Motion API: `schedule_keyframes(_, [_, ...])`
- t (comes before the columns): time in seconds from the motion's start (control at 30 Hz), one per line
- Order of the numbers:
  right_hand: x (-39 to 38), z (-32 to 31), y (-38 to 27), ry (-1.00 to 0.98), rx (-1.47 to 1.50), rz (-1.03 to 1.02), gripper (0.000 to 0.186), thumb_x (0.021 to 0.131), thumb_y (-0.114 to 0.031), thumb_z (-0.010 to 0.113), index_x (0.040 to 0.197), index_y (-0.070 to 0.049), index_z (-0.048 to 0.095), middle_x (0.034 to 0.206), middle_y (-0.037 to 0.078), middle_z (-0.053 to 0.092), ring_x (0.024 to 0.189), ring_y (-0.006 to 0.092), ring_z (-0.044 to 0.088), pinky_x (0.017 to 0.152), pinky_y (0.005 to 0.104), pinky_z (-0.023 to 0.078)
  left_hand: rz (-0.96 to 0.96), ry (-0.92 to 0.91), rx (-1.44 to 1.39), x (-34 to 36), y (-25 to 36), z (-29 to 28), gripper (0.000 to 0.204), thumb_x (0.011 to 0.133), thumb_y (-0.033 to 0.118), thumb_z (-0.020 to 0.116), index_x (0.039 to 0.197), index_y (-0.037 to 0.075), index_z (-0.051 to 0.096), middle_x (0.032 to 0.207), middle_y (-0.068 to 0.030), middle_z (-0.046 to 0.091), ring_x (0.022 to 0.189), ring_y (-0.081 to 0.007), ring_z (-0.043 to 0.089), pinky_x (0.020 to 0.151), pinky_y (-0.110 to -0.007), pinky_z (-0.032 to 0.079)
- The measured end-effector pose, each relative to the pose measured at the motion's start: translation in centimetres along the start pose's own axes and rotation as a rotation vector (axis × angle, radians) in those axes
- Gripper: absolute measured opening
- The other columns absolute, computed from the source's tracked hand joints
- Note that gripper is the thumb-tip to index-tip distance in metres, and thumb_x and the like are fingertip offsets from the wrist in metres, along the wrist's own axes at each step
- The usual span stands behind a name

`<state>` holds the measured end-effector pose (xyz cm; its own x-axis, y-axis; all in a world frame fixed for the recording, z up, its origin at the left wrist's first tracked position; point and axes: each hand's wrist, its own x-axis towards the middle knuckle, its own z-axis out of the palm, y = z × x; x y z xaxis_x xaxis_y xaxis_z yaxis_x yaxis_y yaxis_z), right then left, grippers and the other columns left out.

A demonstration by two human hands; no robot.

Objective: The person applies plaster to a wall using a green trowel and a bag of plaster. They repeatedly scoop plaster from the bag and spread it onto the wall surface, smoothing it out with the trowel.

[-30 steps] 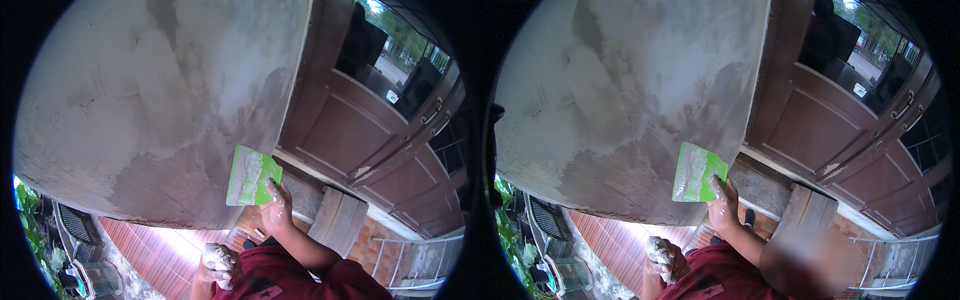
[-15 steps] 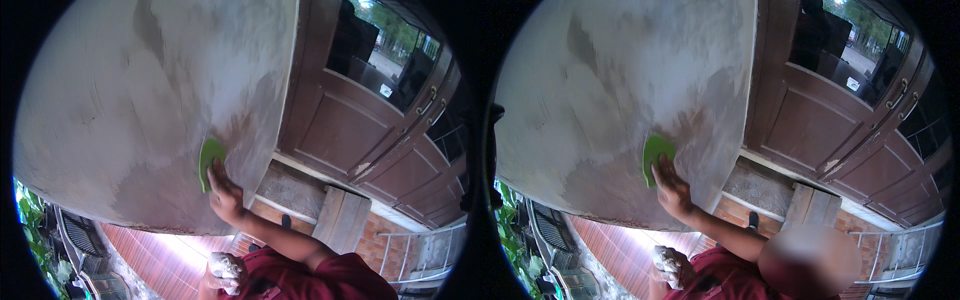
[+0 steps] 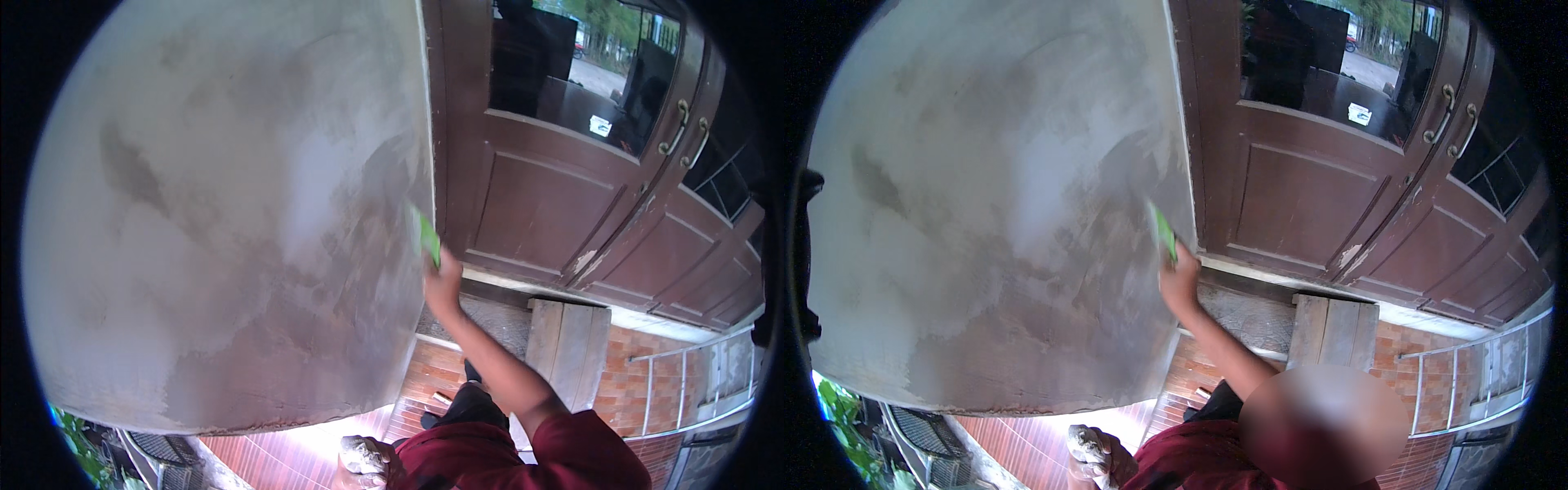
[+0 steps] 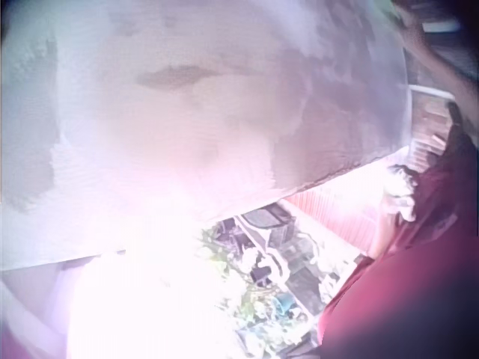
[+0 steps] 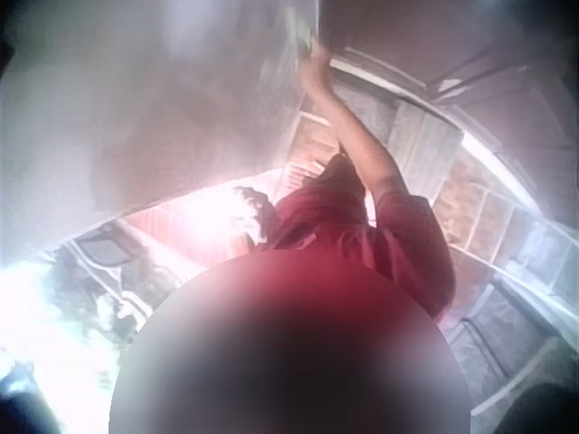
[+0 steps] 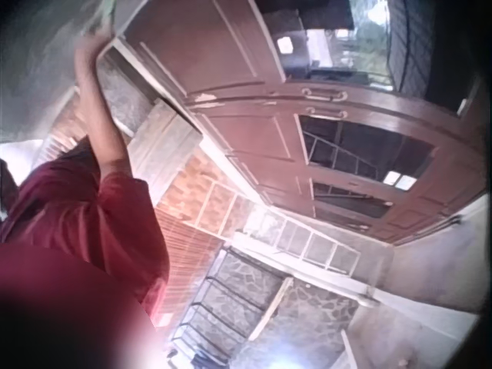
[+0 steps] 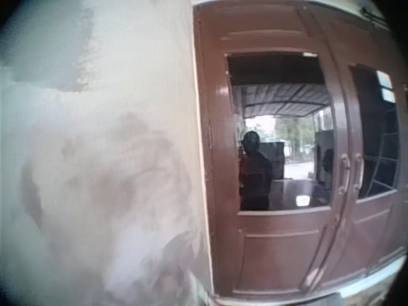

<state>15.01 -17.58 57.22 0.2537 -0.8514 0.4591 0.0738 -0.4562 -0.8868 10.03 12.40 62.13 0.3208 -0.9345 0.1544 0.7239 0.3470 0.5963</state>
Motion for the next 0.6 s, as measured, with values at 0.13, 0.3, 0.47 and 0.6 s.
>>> schedule_keyframes(0.13, [11.1,4.4,2.3,0.166,0.126,-0.119,0.025,0.087,-0.002,0.055,0.111,0.0,0.062,0.07,0.004,0.056,0.066,0.0093,0.05,0.06,0.0298,0.043,-0.03,0.01,0.022,2.0,-0.5,0.1,0.033,0.063,0.002,0.08,0.086,-0.004,0.057,0.064,-0.015,0.058,0.054,-0.0267,0.055,0.049,-0.039,0.042])
schedule_keyframes(0.3, [14.7,7.7,1.9,-0.057,0.229,-0.009,0.053,0.077,0.01,0.048,0.126,-0.006,0.058,0.087,0.011,0.066,0.072,0.0149,0.06,0.064,0.0283,0.048,-0.037,0.055,0.038,4.1,-0.7,0.1,0.033,0.063,0.003,0.08,0.086,-0.004,0.057,0.064,-0.0151,0.057,0.054,-0.0269,0.055,0.048,-0.039,0.042])
schedule_keyframes(0.47, [5.1,7.1,-0.7,-0.249,0.211,-0.435,0.072,0.063,0.016,0.051,0.133,-0.004,0.051,0.137,0.025,0.045,0.125,0.0308,0.049,0.099,0.0333,0.046,0.004,0.13,0.047,6.5,-1.0,0.5,0.034,0.063,0.003,0.079,0.087,-0.004,0.057,0.063,-0.0153,0.057,0.053,-0.027,0.054,0.048,-0.039,0.041])
schedule_keyframes(0.6, [-0.8,3.9,-2.6,-0.533,0.233,-0.457,0.068,0.066,0.014,0.058,0.13,-0.007,0.054,0.138,0.021,0.046,0.128,0.0325,0.046,0.107,0.0416,0.04,0.029,0.183,0.076,8.6,-1.6,1.2,0.034,0.063,0.004,0.079,0.087,-0.003,0.056,0.063,-0.0154,0.057,0.052,-0.0272,0.054,0.048,-0.039,0.041])
